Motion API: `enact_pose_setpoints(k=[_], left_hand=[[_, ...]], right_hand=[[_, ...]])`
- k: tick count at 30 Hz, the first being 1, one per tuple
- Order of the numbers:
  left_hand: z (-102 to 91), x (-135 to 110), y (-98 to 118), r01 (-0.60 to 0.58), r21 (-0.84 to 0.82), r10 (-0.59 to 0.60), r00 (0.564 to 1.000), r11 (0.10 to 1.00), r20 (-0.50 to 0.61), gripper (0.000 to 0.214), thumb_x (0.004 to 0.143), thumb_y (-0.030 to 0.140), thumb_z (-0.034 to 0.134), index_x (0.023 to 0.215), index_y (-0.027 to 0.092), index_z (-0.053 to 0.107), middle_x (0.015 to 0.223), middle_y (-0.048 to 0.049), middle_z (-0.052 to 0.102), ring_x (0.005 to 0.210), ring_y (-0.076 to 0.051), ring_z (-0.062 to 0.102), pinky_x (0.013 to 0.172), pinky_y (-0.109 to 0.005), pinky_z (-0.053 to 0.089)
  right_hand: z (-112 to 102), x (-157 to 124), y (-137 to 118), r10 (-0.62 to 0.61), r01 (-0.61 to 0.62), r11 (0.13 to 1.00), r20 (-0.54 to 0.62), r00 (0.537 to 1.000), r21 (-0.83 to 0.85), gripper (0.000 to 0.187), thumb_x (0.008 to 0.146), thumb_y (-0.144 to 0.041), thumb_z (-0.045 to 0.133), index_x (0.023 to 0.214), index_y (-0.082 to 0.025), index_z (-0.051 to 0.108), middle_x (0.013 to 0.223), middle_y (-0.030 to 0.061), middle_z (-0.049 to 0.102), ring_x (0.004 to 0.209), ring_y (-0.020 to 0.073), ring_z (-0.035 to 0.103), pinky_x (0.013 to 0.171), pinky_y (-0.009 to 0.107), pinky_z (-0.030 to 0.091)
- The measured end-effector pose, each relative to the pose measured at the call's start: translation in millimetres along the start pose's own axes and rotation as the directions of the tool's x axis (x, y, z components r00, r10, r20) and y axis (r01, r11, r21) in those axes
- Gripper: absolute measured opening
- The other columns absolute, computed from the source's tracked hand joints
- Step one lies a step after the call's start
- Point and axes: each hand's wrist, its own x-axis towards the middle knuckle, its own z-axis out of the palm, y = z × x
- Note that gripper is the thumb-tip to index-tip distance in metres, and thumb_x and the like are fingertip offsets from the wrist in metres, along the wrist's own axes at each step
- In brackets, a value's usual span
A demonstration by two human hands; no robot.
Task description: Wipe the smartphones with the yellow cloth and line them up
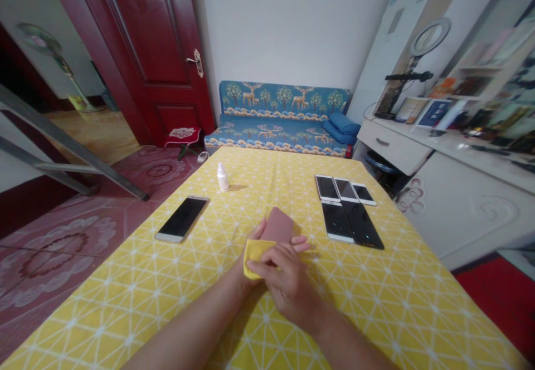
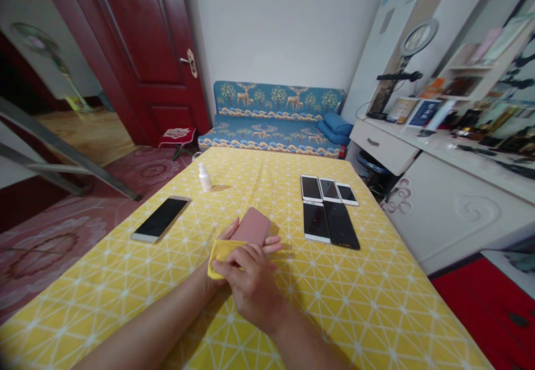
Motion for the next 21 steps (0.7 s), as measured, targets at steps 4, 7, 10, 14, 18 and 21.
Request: enact_pose_setpoints(k=[4,7,10,14,18,21], left_hand=[[2.8,-1.0,-16.5,-0.026,-0.032,0.025,0.999,0.999,-0.048,0.031,0.081,0.043,0.053,0.105,0.03,0.065,0.097,-0.0056,0.068,0.108,-0.031,0.06,0.095,-0.051,0.05],[12.3,5.6,-6.5,0.154,-0.135,-0.145,0.987,0.979,0.07,0.025,0.081,0.041,0.057,0.095,0.023,0.068,0.095,-0.0091,0.069,0.104,-0.03,0.063,0.09,-0.045,0.053],[20.3,9.8,9.7,0.392,-0.214,-0.327,0.901,0.895,0.284,0.042,0.083,0.051,0.054,0.101,0.014,0.065,0.093,-0.0135,0.07,0.092,-0.031,0.067,0.078,-0.047,0.056],[23.1,8.3,20.7,0.534,-0.277,-0.362,0.795,0.799,0.487,0.049,0.088,0.052,0.046,0.117,0.014,0.058,0.105,-0.0141,0.069,0.093,-0.031,0.067,0.068,-0.052,0.057],[18.9,10.9,26.3,0.378,-0.252,-0.285,0.897,0.891,0.338,0.042,0.085,0.039,0.054,0.115,0.01,0.059,0.102,-0.0166,0.068,0.083,-0.024,0.067,0.05,-0.027,0.054],[10.9,17.9,33.8,0.1,-0.27,-0.11,0.994,0.958,-0.023,0.033,0.083,0.035,0.06,0.107,0.012,0.061,0.093,-0.0097,0.067,0.06,-0.01,0.058,0.039,-0.014,0.039]], right_hand=[[2.7,-1.9,7.9,0.018,-0.019,1.0,-0.04,0.999,-0.024,0.032,0.09,-0.013,0.05,0.116,-0.026,0.064,0.085,0.0042,0.06,0.084,0.0199,0.055,0.076,0.036,0.044],[-2.4,-2.9,23.6,0.12,-0.132,0.989,-0.167,0.979,-0.063,0.036,0.092,-0.014,0.048,0.12,-0.03,0.063,0.089,0.0041,0.06,0.089,0.0202,0.056,0.079,0.036,0.046],[-13.9,-4.1,40.4,0.234,-0.268,0.958,-0.257,0.938,-0.106,0.037,0.094,-0.016,0.045,0.122,-0.032,0.062,0.092,0.0048,0.06,0.092,0.0207,0.057,0.083,0.038,0.046],[-25.7,-11.8,59.1,0.367,-0.42,0.898,-0.3,0.88,-0.133,0.036,0.095,-0.02,0.042,0.125,-0.029,0.061,0.093,0.0055,0.059,0.087,0.0202,0.057,0.077,0.037,0.048],[-27.1,-21.2,71.4,0.476,-0.52,0.847,-0.285,0.832,-0.105,0.038,0.092,-0.017,0.041,0.122,-0.023,0.063,0.09,0.0059,0.06,0.081,0.0188,0.058,0.07,0.032,0.049],[-23.1,-22.5,69.9,0.529,-0.544,0.831,-0.142,0.837,-0.114,0.033,0.086,-0.011,0.047,0.105,-0.021,0.071,0.085,0.0053,0.064,0.079,0.0181,0.06,0.071,0.031,0.049]])
